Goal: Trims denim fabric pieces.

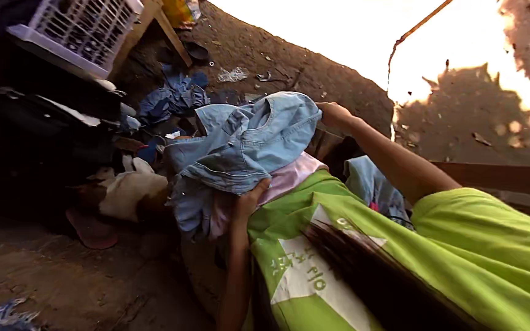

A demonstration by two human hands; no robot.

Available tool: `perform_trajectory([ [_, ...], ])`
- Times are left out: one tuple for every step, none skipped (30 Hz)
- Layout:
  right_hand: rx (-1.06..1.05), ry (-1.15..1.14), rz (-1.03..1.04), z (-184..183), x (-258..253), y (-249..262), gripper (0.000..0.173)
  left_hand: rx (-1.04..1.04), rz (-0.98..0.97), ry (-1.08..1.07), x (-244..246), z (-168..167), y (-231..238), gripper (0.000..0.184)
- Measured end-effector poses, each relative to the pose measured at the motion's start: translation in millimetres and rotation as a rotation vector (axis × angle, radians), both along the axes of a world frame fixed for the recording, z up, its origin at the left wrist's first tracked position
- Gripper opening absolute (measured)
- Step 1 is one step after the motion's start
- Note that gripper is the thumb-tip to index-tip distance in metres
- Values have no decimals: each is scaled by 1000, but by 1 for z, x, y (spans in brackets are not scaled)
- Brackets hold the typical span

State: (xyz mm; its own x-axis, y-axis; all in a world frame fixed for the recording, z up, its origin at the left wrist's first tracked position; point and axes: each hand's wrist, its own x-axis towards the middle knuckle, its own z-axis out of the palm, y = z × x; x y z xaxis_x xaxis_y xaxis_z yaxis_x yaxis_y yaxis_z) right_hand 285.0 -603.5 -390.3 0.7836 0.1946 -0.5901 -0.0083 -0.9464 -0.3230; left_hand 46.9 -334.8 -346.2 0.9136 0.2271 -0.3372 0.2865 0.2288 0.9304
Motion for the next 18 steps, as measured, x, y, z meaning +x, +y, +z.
perform_trajectory([
  [-71, 31, -28, 3, -3, 1, 33, -3, -10, -1, -1, -1, 5, 37],
  [-130, 51, -47, 5, -4, 2, 33, -8, -24, -5, -1, 0, 10, 36],
  [-175, 61, -65, 5, -2, 2, 32, -10, -46, -8, -2, 1, 14, 35],
  [-209, 61, -85, 4, 1, 1, 32, -1, -77, -9, -3, 3, 17, 34],
  [-226, 56, -110, 2, 5, 0, 32, 20, -114, -12, -4, 6, 19, 32],
  [-232, 50, -128, -1, 10, -2, 32, 50, -148, -18, -4, 8, 21, 32],
  [-232, 42, -145, -5, 16, -4, 32, 79, -181, -17, -3, 9, 20, 33],
  [-225, 40, -158, -9, 22, -3, 32, 92, -204, -8, 0, 9, 19, 32],
  [-208, 36, -162, -15, 28, -1, 32, 75, -205, 11, 3, 9, 16, 31],
  [-199, 39, -163, -20, 32, 3, 32, 35, -180, 31, 7, 8, 13, 28],
  [-189, 35, -164, -23, 36, 6, 32, 2, -144, 43, 11, 8, 10, 27],
  [-178, 33, -169, -24, 38, 9, 33, -11, -107, 44, 14, 8, 9, 29],
  [-165, 38, -175, -19, 35, 11, 37, -13, -76, 38, 15, 9, 10, 29],
  [-140, 36, -167, -11, 30, 11, 42, -7, -53, 32, 15, 10, 12, 29],
  [-95, 30, -147, -2, 24, 8, 49, 7, -33, 19, 15, 9, 15, 30],
  [-24, 18, -118, 6, 16, 0, 59, 31, -18, 17, 14, 9, 18, 30],
  [42, 5, -98, 16, 3, -10, 66, 63, -10, 33, 12, 10, 19, 30],
  [77, 3, -80, 27, -11, -22, 66, 93, -5, 64, 10, 13, 19, 31],
])
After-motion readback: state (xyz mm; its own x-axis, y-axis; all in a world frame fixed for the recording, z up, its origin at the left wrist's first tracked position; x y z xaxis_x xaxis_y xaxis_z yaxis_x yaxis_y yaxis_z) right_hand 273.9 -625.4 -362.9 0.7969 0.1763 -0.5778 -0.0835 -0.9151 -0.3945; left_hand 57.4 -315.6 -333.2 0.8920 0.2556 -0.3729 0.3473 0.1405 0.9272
